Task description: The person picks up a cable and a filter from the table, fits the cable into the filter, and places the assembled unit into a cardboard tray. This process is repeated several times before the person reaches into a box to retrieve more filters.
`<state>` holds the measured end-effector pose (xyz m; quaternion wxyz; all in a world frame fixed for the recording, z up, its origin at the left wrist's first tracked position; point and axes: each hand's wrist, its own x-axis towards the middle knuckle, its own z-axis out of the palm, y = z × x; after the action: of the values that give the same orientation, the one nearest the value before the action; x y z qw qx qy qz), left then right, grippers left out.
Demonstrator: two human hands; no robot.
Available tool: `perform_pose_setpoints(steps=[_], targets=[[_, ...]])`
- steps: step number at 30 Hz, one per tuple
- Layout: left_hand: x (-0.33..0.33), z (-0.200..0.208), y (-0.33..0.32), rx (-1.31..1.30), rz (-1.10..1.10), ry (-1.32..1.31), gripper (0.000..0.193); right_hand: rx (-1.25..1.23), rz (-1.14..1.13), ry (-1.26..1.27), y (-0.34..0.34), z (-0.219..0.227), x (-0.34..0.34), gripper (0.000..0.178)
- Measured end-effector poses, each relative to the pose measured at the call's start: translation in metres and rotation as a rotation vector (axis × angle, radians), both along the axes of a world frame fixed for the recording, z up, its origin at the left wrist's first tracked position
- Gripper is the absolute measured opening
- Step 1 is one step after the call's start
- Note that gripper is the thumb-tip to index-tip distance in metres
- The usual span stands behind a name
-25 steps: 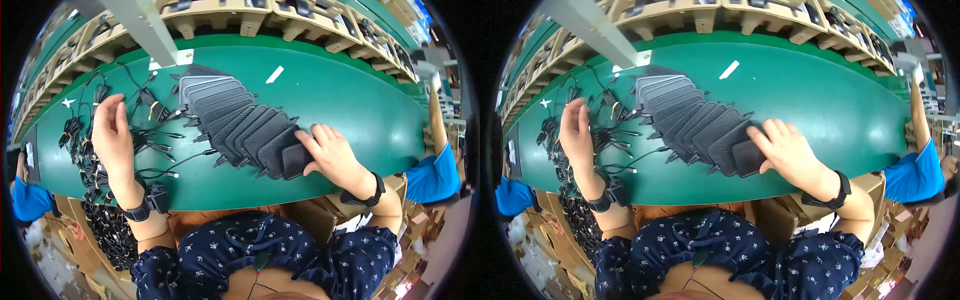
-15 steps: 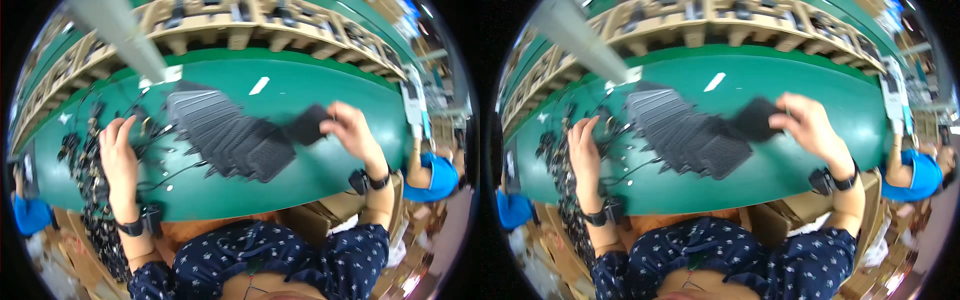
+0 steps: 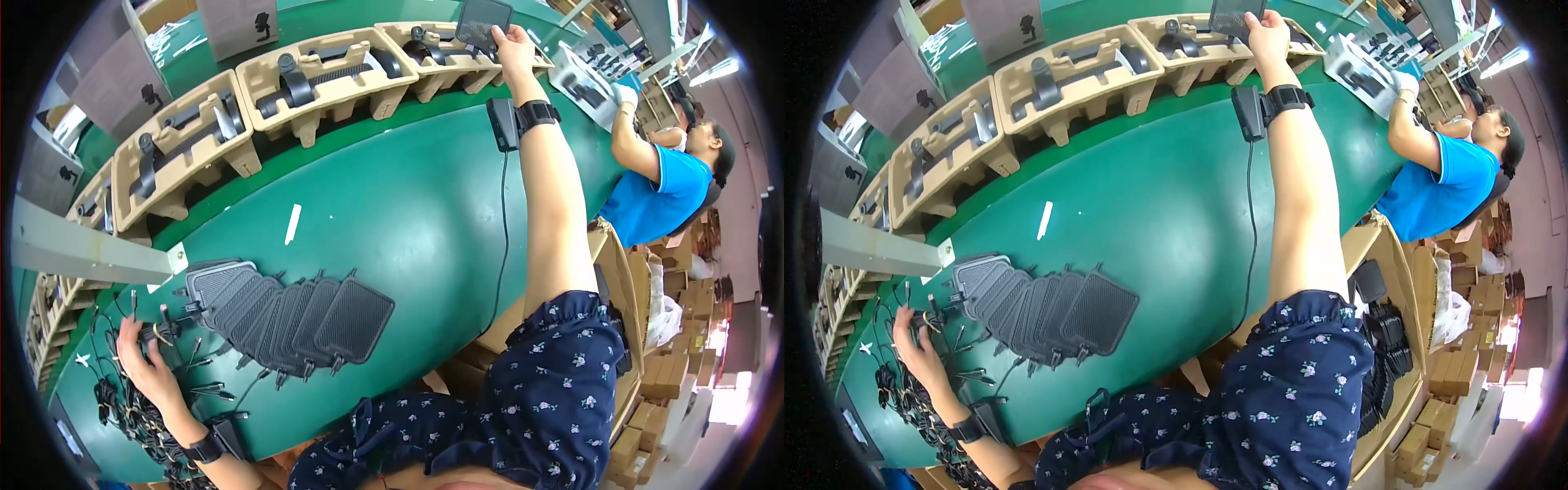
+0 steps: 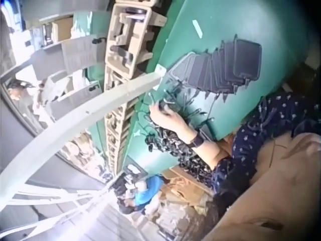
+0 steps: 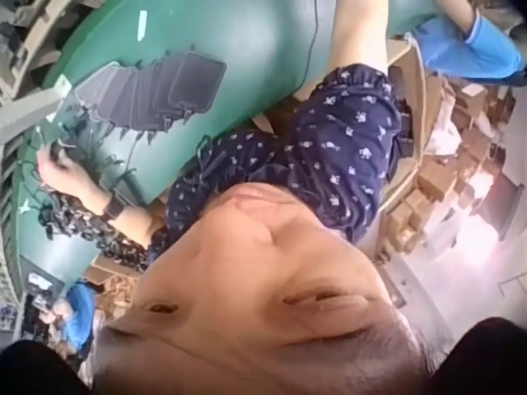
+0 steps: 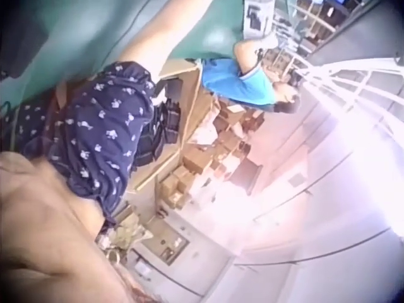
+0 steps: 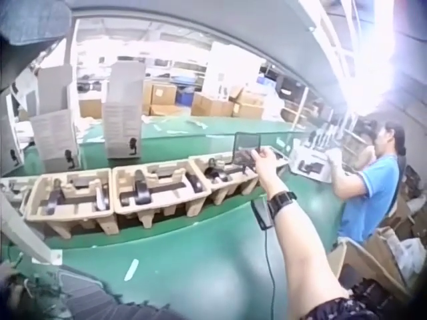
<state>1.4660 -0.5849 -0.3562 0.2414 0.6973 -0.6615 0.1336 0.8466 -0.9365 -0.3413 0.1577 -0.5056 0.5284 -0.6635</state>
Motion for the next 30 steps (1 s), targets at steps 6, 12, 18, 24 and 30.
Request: perform_pose_setpoints(steps=[6, 12, 18, 24, 30], targets=[[0.008, 0.003, 0.013, -0.052, 0.106, 0.039, 0.027, 0.288, -0.178, 0.409, -0.034, -0.004, -0.029, 0.042], [-0.012, 0.030, 0.009, 0.000, 0.108, 0.188, 0.027, 0.529, -0.253, 0.889, -0.031, -0.017, 0.004, 0.047], [-0.028, 0.020, -0.017, -0.123, -0.117, 0.168, 0.034, 0.186, -0.601, 1.194, 0.003, -0.006, 0.031, 0.041], [-0.030, 0.023, -0.004, -0.247, -0.076, 0.223, 0.031, -0.311, 0.411, 0.962, 0.120, 0.033, 0.250, 0.015], [-0.039, 0.015, 0.010, -0.330, -0.279, 0.434, 0.032, -0.550, 1.090, 0.950, 0.241, 0.052, 0.400, 0.056]])
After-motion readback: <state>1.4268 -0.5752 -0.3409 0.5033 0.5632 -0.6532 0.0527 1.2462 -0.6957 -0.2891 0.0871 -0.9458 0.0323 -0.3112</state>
